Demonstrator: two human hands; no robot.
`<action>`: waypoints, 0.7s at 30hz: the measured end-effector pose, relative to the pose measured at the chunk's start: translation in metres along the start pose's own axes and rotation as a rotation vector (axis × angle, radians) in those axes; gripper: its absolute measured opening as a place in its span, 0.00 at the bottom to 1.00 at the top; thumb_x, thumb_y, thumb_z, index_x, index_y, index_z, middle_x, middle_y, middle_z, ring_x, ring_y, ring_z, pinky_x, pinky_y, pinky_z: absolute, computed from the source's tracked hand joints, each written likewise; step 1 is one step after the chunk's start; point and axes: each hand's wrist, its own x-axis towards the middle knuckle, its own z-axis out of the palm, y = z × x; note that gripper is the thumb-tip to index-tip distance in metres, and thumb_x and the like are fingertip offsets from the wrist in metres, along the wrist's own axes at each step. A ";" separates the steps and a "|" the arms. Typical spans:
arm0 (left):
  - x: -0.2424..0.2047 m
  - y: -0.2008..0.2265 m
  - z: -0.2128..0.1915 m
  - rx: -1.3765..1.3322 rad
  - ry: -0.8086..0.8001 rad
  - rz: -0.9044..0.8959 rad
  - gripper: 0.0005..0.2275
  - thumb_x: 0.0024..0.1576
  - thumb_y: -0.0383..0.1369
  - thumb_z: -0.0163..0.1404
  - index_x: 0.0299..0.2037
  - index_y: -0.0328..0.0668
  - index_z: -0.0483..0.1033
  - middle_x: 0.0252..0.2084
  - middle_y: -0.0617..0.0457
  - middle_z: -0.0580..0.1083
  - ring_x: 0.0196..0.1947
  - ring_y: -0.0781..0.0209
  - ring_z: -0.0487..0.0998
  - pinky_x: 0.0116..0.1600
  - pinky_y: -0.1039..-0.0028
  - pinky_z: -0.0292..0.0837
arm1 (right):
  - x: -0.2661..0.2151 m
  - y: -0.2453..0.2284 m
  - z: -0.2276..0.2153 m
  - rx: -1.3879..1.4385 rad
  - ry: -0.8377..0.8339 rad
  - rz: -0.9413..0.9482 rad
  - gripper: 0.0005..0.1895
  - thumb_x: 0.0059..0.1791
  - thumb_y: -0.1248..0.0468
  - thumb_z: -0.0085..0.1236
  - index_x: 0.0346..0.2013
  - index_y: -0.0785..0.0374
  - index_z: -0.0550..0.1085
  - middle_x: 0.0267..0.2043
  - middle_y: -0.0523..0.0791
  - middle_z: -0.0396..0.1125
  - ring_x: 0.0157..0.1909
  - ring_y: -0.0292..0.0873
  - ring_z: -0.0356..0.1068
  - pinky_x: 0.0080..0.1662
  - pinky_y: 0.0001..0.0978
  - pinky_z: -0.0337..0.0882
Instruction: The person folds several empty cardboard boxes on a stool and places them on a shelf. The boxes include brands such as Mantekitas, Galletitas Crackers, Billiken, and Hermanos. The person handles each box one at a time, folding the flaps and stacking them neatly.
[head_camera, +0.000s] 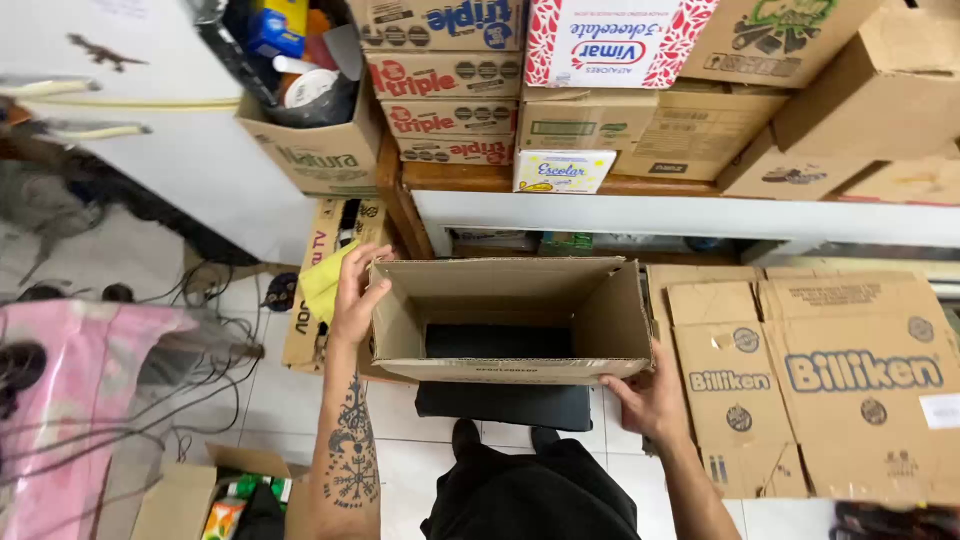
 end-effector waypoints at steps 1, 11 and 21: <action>0.005 -0.004 -0.002 -0.010 -0.019 -0.002 0.34 0.63 0.40 0.62 0.78 0.36 0.66 0.75 0.34 0.75 0.81 0.32 0.69 0.87 0.37 0.50 | 0.001 -0.003 0.003 -0.003 0.020 0.009 0.57 0.43 0.72 0.85 0.81 0.70 0.61 0.68 0.64 0.70 0.68 0.73 0.76 0.63 0.72 0.82; 0.030 0.013 -0.006 0.211 -0.349 0.022 0.29 0.53 0.25 0.51 0.70 0.43 0.84 0.74 0.39 0.77 0.75 0.38 0.77 0.78 0.43 0.67 | -0.024 -0.080 0.016 -0.653 0.247 -0.582 0.14 0.46 0.59 0.82 0.44 0.50 0.86 0.79 0.46 0.71 0.56 0.48 0.76 0.61 0.46 0.78; 0.034 0.002 -0.009 0.129 -0.406 -0.019 0.39 0.47 0.23 0.48 0.76 0.41 0.79 0.73 0.40 0.73 0.79 0.41 0.69 0.85 0.44 0.56 | 0.002 -0.131 0.020 -0.601 -0.055 -0.024 0.17 0.62 0.46 0.62 0.62 0.47 0.79 0.62 0.48 0.85 0.65 0.61 0.83 0.66 0.61 0.78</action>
